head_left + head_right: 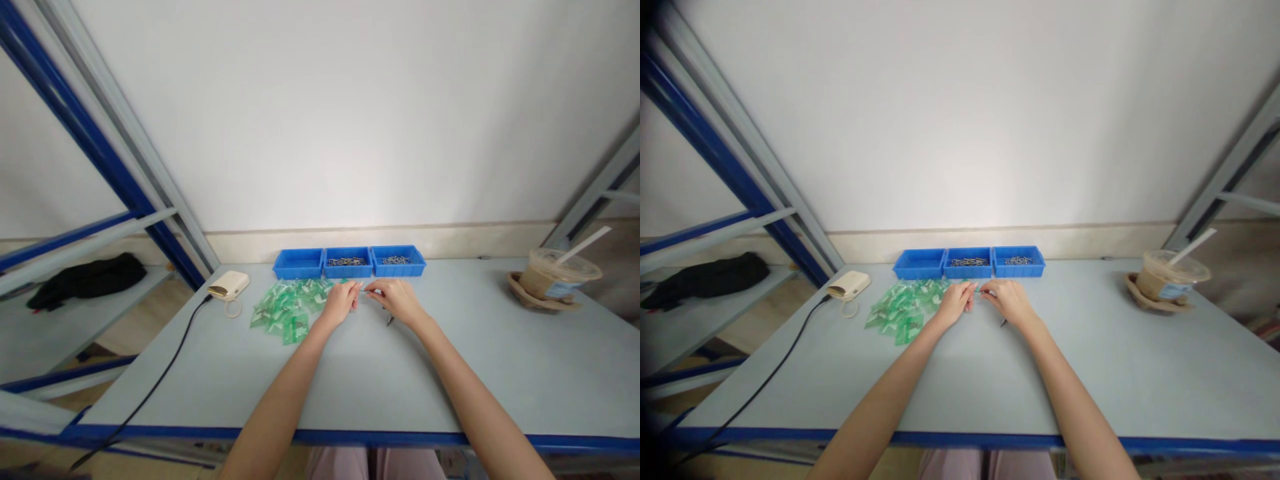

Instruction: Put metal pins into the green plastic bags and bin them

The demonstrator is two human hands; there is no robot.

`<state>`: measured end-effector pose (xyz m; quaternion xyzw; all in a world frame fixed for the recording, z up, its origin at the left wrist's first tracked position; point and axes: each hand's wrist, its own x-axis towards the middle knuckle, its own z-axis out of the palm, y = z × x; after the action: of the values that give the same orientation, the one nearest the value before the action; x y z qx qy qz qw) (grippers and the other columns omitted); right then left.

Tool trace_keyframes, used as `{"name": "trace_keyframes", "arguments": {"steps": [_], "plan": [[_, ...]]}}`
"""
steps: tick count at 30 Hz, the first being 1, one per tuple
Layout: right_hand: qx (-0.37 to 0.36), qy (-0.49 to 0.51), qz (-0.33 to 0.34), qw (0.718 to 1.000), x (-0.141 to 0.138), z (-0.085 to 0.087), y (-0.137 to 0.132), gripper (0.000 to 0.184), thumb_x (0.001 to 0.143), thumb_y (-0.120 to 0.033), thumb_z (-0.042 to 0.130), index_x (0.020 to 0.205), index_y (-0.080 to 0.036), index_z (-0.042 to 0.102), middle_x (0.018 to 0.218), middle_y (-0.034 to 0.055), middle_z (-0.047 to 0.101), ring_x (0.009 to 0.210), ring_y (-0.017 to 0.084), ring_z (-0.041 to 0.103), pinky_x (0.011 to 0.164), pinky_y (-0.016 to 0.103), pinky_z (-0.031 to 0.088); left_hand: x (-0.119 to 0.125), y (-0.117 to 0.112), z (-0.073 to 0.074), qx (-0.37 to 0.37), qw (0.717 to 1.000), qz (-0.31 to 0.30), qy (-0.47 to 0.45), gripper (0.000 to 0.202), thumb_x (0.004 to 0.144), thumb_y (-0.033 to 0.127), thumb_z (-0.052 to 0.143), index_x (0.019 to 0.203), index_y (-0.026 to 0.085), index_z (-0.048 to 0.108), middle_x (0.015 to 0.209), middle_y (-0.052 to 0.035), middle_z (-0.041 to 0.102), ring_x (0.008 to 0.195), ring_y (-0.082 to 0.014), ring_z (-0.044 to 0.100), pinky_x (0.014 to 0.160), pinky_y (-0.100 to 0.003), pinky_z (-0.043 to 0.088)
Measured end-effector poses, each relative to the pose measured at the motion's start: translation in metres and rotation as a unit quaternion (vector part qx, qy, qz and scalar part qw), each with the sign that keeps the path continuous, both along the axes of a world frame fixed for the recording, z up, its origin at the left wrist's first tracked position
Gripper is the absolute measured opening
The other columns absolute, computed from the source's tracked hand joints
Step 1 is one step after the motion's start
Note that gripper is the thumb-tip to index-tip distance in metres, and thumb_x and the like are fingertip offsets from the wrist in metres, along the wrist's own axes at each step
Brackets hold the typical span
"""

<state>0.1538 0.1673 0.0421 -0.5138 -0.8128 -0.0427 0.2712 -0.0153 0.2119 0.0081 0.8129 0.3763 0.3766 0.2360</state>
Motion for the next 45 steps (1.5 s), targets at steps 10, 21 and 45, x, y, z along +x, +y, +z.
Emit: {"name": "trace_keyframes", "arguments": {"steps": [10, 21, 45], "plan": [[0.049, 0.025, -0.173, 0.983, -0.028, 0.038, 0.056, 0.033, 0.089, -0.041, 0.038, 0.098, -0.023, 0.065, 0.094, 0.0073, 0.065, 0.086, 0.02, 0.059, 0.071, 0.028, 0.039, -0.017, 0.016, -0.006, -0.01, 0.996, 0.074, -0.042, 0.053, 0.09, 0.047, 0.022, 0.062, 0.016, 0.054, 0.045, 0.002, 0.053, 0.044, -0.0103, 0.05, 0.054, -0.021, 0.038], [-0.104, -0.027, -0.217, 0.97, 0.038, 0.005, -0.008, 0.017, 0.074, -0.037, 0.06, 0.084, -0.025, 0.066, 0.092, 0.0032, 0.063, 0.095, 0.023, 0.054, 0.076, 0.033, 0.034, -0.01, 0.01, -0.003, 0.041, 0.997, 0.054, 0.038, 0.05, 0.091, 0.042, 0.024, 0.063, 0.017, 0.056, 0.049, 0.001, 0.055, 0.051, -0.0124, 0.053, 0.058, -0.023, 0.036], [-0.055, 0.101, -0.102, 0.988, -0.002, -0.012, 0.02, 0.017, 0.08, -0.032, 0.054, 0.078, -0.022, 0.067, 0.081, 0.0012, 0.067, 0.071, 0.016, 0.058, 0.069, 0.027, 0.036, -0.009, 0.007, -0.001, 0.292, 0.939, 0.066, 0.173, 0.015, 0.089, 0.028, 0.042, 0.098, 0.018, 0.048, 0.095, -0.003, 0.054, 0.09, -0.0161, 0.052, 0.075, -0.027, 0.043]]}}
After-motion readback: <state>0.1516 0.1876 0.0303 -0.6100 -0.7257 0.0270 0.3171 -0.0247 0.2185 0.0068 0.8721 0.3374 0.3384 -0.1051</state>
